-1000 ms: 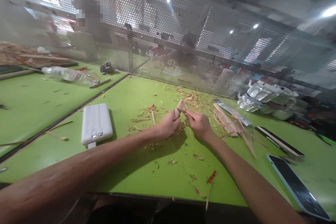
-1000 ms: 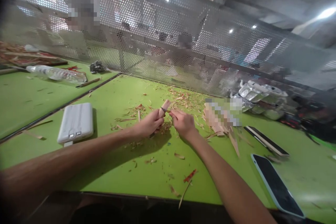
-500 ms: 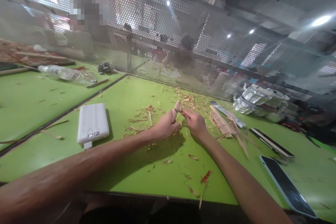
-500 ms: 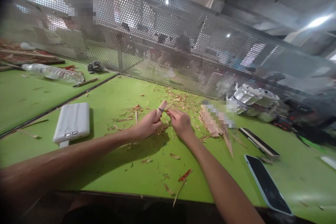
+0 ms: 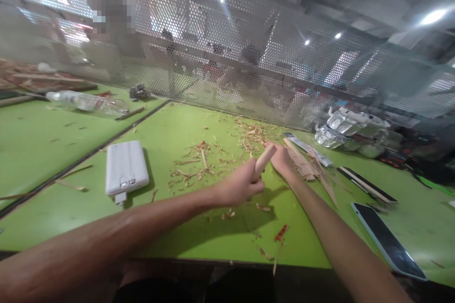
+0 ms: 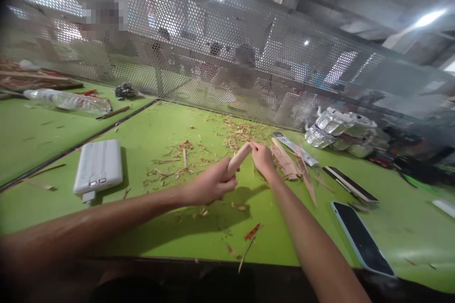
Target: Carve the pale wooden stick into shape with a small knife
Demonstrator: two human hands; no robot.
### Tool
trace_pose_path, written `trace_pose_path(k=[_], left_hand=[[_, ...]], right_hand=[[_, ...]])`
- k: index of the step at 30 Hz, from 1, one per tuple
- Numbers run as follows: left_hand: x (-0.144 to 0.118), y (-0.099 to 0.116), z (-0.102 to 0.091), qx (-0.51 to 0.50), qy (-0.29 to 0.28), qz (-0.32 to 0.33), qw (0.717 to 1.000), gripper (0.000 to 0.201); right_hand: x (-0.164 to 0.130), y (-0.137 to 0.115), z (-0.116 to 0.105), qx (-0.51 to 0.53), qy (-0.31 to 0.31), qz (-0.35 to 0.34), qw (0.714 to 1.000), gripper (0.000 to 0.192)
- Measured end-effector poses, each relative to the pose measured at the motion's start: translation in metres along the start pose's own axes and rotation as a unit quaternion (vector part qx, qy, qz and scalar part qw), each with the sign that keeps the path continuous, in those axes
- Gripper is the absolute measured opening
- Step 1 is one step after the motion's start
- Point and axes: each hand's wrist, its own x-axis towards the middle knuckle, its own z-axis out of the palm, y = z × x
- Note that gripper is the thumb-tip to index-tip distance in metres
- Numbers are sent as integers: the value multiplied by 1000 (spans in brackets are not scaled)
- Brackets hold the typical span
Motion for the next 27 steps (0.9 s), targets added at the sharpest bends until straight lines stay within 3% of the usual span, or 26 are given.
trace_pose_path(k=[3, 6, 11, 16, 20, 27], left_hand=[[6, -3, -14, -46, 4, -23, 999, 21], [15, -15, -27, -63, 11, -12, 998, 22], [21, -26, -26, -87, 29, -21, 996, 26], [20, -24, -25, -107, 39, -19, 993, 26], [22, -25, -23, -121, 59, -21, 991, 19], [23, -32, -21, -32, 85, -15, 996, 21]], right_hand=[[2, -8, -7, 57, 20, 27, 998, 36], [-2, -33, -14, 114, 23, -2, 993, 38], [-15, -60, -22, 131, -25, -55, 989, 41], [-18, -58, -26, 81, 1, -83, 993, 39], [-19, -58, -24, 76, -20, -155, 985, 32], [-24, -56, -8, 2, 41, -176, 984, 34]])
